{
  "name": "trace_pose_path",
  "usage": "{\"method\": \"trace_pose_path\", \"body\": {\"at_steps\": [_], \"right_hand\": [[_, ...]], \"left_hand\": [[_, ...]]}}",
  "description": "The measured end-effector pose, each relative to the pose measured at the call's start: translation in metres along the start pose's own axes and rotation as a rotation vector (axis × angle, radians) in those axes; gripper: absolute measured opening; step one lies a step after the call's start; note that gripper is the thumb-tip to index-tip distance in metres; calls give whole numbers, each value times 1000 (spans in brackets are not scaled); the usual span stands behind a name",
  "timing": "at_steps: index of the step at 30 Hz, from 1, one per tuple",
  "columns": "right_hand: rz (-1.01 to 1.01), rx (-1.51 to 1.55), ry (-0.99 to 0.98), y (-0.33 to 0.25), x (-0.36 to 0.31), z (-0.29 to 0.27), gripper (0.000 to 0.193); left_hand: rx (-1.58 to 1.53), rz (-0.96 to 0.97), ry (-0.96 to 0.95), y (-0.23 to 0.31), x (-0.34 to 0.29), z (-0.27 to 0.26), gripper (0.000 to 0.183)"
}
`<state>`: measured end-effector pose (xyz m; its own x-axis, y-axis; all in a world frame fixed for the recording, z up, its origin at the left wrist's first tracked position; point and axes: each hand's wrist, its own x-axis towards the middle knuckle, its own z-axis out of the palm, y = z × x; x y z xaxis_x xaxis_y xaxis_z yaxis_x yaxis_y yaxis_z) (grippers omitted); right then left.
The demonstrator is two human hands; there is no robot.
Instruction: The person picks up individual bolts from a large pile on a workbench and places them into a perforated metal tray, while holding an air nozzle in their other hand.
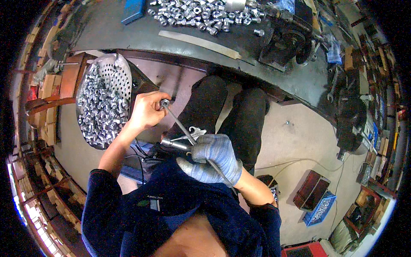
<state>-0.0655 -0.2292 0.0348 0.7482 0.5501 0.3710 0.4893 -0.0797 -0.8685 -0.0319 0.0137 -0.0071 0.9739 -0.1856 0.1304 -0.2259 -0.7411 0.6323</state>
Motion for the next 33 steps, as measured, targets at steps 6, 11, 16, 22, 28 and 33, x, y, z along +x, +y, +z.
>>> {"method": "trace_pose_path", "body": {"at_steps": [6, 11, 16, 22, 28, 33], "right_hand": [[64, 1, 73, 4, 8, 16, 35], [7, -164, 81, 24, 22, 29, 35], [-112, -318, 176, 15, 22, 10, 35], [9, -362, 233, 13, 12, -3, 37], [118, -176, 214, 28, -6, 11, 24], [219, -84, 247, 41, -18, 18, 21]], "left_hand": [[-1, 61, 20, 4, 0, 5, 26], [77, 82, -95, 19, 11, 10, 22], [129, 101, 50, -1, 60, 6, 22], [-310, -121, 99, -7, 200, -29, 39], [-517, 102, 156, -27, 195, -82, 46], [191, -128, 146, -129, 88, -143, 35]]}}
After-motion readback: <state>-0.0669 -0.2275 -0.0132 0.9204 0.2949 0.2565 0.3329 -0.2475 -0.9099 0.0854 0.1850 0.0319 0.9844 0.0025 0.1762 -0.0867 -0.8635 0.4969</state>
